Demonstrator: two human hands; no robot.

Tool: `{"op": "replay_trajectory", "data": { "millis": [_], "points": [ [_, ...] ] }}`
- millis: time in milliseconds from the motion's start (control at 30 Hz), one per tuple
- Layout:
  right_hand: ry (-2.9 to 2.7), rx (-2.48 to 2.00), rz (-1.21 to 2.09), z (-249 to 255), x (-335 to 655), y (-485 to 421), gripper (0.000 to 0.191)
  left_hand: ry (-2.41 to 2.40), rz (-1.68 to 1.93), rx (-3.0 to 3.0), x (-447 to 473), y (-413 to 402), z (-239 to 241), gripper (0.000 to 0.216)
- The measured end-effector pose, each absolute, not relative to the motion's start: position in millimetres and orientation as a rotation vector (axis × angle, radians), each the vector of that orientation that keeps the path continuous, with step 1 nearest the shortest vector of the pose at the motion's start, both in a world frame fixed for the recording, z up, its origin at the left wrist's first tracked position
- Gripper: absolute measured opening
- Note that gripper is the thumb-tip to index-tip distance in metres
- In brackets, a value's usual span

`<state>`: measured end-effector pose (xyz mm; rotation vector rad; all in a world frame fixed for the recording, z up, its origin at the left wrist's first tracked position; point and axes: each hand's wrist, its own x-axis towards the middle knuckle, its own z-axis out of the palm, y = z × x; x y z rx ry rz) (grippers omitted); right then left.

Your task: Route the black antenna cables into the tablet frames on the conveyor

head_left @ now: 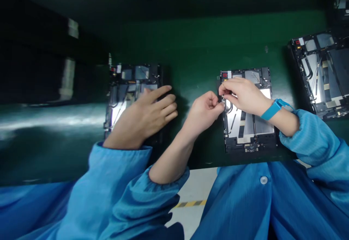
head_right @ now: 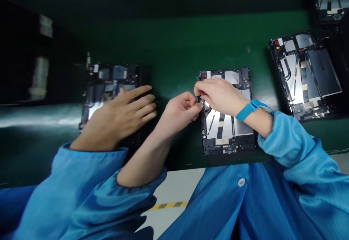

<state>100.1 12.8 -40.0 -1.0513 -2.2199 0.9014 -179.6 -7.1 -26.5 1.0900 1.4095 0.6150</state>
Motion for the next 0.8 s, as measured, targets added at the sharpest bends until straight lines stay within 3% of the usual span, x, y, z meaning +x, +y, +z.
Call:
{"op": "replay_trajectory", "data": {
  "millis": [133, 267, 400, 800],
  "points": [
    [-2.192, -1.052, 0.921, -41, 99, 12, 0.022, 1.468, 0.642, 1.103, -229, -18, -14, 0.012],
    [-2.183, -1.058, 0.939, -40, 99, 12, 0.025, 1.410, 0.544, 1.233, -160, -26, -13, 0.029],
    [-2.174, -1.136, 0.835, -35, 100, 13, 0.021, 1.368, 0.510, 1.192, -83, -7, -25, 0.030],
    [-2.003, -1.322, 0.849, -38, 99, 23, 0.031, 1.369, 0.636, 1.084, -74, 22, -25, 0.036]
  ]
}}
